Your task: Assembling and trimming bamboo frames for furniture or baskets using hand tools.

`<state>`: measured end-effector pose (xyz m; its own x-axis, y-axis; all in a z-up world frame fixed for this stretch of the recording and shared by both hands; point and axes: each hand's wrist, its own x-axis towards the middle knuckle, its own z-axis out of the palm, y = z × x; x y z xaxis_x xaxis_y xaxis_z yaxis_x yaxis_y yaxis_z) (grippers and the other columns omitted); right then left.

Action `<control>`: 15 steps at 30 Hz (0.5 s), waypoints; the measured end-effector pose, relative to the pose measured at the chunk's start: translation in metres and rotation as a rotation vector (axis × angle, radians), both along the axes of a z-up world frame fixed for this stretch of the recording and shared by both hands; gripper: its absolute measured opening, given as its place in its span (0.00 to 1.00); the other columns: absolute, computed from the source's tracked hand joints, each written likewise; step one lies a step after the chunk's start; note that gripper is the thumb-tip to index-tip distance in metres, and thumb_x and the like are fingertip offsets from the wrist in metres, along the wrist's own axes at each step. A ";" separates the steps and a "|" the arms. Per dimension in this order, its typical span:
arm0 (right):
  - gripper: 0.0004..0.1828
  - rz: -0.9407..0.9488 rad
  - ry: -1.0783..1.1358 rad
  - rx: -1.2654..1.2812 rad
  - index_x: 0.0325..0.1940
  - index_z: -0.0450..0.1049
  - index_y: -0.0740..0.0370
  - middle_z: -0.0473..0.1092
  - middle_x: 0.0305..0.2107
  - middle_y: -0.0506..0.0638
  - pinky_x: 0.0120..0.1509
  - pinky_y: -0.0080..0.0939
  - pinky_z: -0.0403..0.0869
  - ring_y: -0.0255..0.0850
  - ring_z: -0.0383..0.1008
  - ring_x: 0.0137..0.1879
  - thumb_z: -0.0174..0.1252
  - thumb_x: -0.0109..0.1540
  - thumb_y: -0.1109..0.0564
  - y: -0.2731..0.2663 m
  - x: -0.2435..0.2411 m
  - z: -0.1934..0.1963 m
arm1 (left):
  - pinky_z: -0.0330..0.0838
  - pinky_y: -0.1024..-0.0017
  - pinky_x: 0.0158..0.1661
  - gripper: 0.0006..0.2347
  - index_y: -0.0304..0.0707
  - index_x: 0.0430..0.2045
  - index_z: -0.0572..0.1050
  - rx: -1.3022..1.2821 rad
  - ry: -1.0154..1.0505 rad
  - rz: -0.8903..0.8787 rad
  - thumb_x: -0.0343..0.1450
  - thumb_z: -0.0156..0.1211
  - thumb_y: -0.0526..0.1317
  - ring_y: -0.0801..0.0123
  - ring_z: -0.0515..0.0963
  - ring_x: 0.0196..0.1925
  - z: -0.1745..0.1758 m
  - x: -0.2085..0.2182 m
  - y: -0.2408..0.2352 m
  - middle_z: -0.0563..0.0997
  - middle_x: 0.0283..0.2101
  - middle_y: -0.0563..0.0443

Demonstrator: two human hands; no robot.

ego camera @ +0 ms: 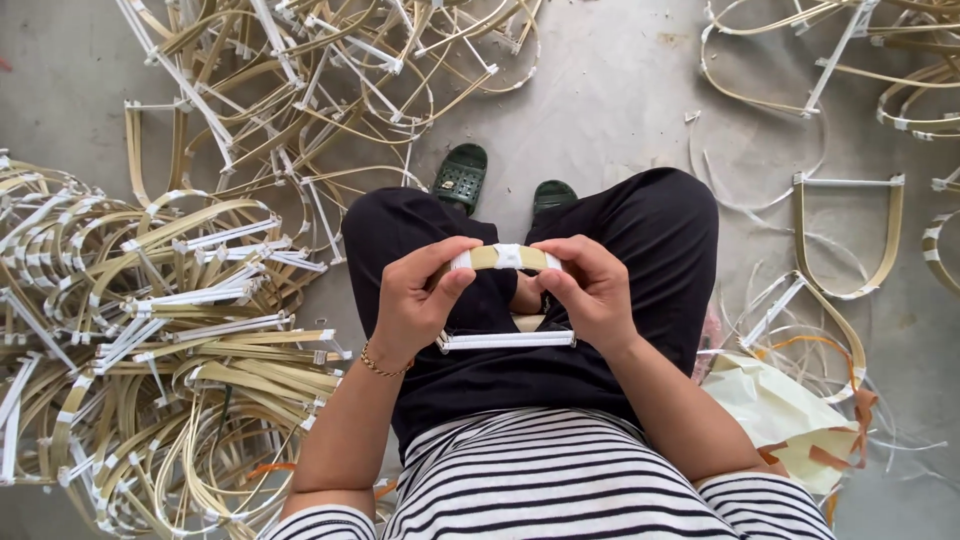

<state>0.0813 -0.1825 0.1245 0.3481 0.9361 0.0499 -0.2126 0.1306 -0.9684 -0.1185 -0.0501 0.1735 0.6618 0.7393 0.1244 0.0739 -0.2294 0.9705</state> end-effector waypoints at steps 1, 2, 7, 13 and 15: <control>0.15 0.001 0.000 0.000 0.56 0.75 0.69 0.72 0.40 0.46 0.48 0.28 0.73 0.30 0.75 0.44 0.62 0.68 0.56 0.000 0.000 -0.002 | 0.63 0.83 0.30 0.12 0.30 0.48 0.79 0.000 0.000 0.001 0.76 0.64 0.41 0.84 0.69 0.29 -0.001 0.000 0.000 0.78 0.31 0.58; 0.16 0.018 0.062 0.032 0.56 0.74 0.69 0.72 0.41 0.47 0.51 0.30 0.75 0.31 0.76 0.46 0.61 0.69 0.56 0.000 0.000 -0.004 | 0.64 0.83 0.30 0.12 0.30 0.48 0.79 0.002 -0.009 -0.003 0.76 0.64 0.41 0.85 0.69 0.29 -0.003 0.001 0.000 0.78 0.32 0.59; 0.16 0.042 0.135 0.070 0.58 0.73 0.70 0.71 0.42 0.48 0.55 0.36 0.77 0.35 0.77 0.47 0.60 0.71 0.56 -0.002 0.012 -0.012 | 0.61 0.83 0.29 0.13 0.31 0.49 0.80 -0.053 0.018 -0.032 0.76 0.64 0.42 0.85 0.67 0.28 -0.004 0.007 0.002 0.76 0.29 0.59; 0.18 -0.506 -1.059 0.277 0.59 0.65 0.70 0.66 0.48 0.62 0.63 0.49 0.70 0.54 0.68 0.56 0.54 0.69 0.56 0.027 0.000 0.095 | 0.68 0.85 0.32 0.15 0.40 0.59 0.73 -0.363 -0.404 0.217 0.78 0.56 0.43 0.88 0.71 0.30 0.034 0.036 -0.006 0.75 0.30 0.62; 0.27 -0.086 -0.732 0.341 0.64 0.55 0.77 0.67 0.46 0.60 0.55 0.44 0.70 0.48 0.71 0.50 0.55 0.71 0.54 0.027 -0.012 0.120 | 0.71 0.80 0.48 0.19 0.42 0.65 0.66 -0.567 -0.320 0.016 0.78 0.54 0.41 0.81 0.75 0.47 0.050 0.050 -0.028 0.77 0.49 0.58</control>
